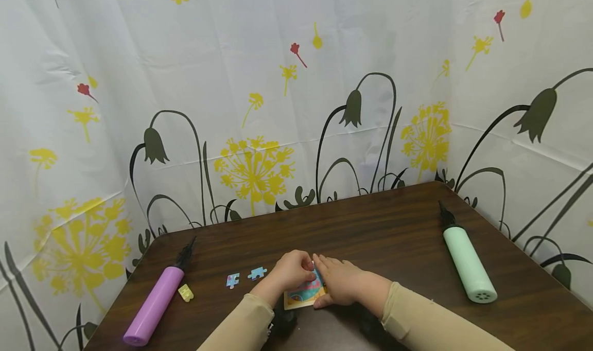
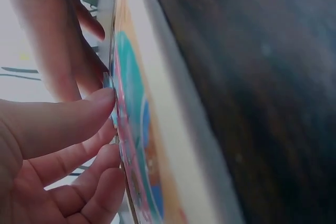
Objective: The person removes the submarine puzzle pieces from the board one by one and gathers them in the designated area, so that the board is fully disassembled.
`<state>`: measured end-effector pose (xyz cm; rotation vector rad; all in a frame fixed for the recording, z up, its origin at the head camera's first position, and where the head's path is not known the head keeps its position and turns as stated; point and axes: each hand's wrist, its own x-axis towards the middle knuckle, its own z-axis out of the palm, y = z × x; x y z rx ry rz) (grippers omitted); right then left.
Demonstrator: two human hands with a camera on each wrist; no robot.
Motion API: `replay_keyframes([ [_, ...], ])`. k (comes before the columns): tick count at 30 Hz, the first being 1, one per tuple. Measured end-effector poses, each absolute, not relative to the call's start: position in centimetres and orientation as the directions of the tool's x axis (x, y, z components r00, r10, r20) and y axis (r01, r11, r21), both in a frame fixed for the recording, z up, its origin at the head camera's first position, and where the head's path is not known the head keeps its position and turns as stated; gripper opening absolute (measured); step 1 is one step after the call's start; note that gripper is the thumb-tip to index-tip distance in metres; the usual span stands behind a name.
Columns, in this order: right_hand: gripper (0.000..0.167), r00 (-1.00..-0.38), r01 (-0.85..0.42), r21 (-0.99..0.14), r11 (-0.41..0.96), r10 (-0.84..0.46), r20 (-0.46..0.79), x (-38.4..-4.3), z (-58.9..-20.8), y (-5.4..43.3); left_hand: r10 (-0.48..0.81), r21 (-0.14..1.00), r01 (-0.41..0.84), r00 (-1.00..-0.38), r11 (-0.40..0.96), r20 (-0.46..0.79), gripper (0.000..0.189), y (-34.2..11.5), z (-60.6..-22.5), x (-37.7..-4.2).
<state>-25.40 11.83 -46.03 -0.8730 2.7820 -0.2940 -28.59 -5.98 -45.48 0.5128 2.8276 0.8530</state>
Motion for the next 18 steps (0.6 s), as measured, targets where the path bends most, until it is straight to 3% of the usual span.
replay_keyframes([
  [11,0.110,-0.801,-0.528,-0.307,0.792,-0.584,-0.129,-25.4,-45.9,12.2,0.369,0.609,0.283,-0.929,0.741,-0.016,0.021,-6.3,-45.4,-28.7],
  [18,0.106,-0.803,-0.523,-0.303,0.797,-0.579,-0.137,-25.5,-45.9,12.2,0.336,0.599,0.292,-0.941,0.745,0.041,0.019,-9.7,-43.8,-29.3],
])
